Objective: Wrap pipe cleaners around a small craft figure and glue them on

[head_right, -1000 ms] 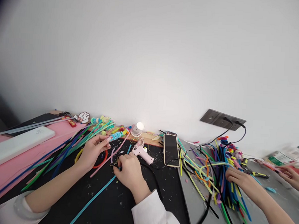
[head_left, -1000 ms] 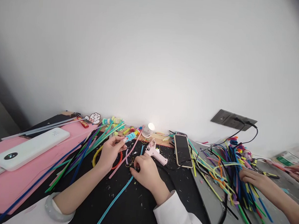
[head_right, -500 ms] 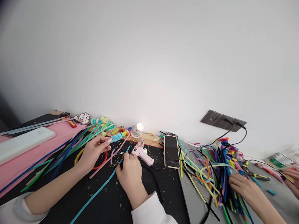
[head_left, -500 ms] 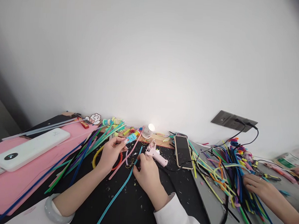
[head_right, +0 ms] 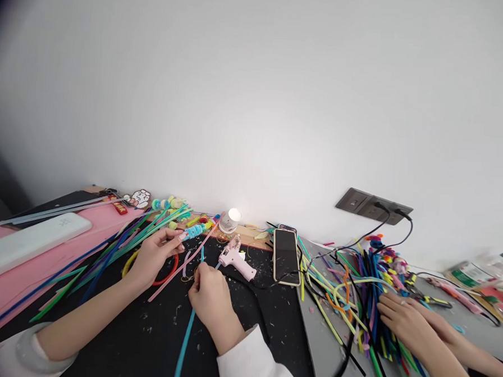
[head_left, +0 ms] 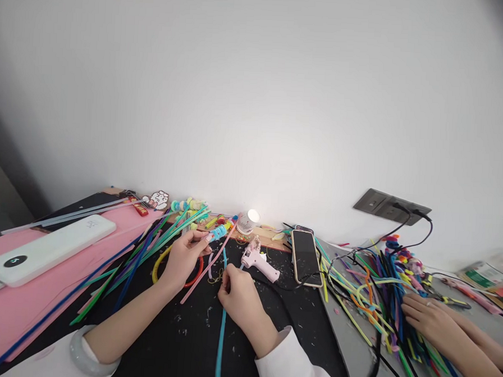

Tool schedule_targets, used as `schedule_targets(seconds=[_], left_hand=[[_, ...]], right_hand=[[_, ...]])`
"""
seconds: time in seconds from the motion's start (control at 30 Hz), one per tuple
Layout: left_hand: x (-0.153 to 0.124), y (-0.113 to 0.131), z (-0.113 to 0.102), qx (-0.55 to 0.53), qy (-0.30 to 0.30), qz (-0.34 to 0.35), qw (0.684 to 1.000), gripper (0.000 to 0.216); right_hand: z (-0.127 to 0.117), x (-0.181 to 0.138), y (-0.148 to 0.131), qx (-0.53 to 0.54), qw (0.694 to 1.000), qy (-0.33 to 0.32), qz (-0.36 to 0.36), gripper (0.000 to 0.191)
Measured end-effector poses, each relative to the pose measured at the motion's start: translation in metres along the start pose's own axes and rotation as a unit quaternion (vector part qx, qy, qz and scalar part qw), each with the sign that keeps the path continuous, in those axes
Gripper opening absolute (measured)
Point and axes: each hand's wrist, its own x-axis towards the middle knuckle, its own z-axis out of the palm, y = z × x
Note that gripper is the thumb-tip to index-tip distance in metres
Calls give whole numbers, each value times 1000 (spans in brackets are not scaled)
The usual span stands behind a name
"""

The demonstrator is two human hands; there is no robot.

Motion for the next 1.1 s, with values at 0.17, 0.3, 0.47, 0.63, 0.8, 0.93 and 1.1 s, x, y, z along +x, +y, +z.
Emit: schedule_targets(seconds=[0.17,0.3,0.47,0.63,0.8,0.93,1.1], left_hand=[[0,-1,-1,-1,5,-1,1000,22],[0,-2,-1,-7,5,-4,1000,20],[0,-1,-1,-11,5,1,1000,18],[0,-2,-2,-7,4,0,1000,21],[0,-2,-2,-5,1,-1,1000,23],[0,0,-2,5,14,2,1000,24],[0,0,-4,48,33,25,998,22]], right_hand=[[5,3,7,66,995,72,-15,33],[4,6,8,94,988,120,-16,35],[-2,2,1,95,989,112,1,25],[4,-1,-2,39,999,17,6,35],[9,4,5,109,990,83,25,40],[3,6,5,167,974,143,53,40],[-6,5,2,248,959,123,64,25]])
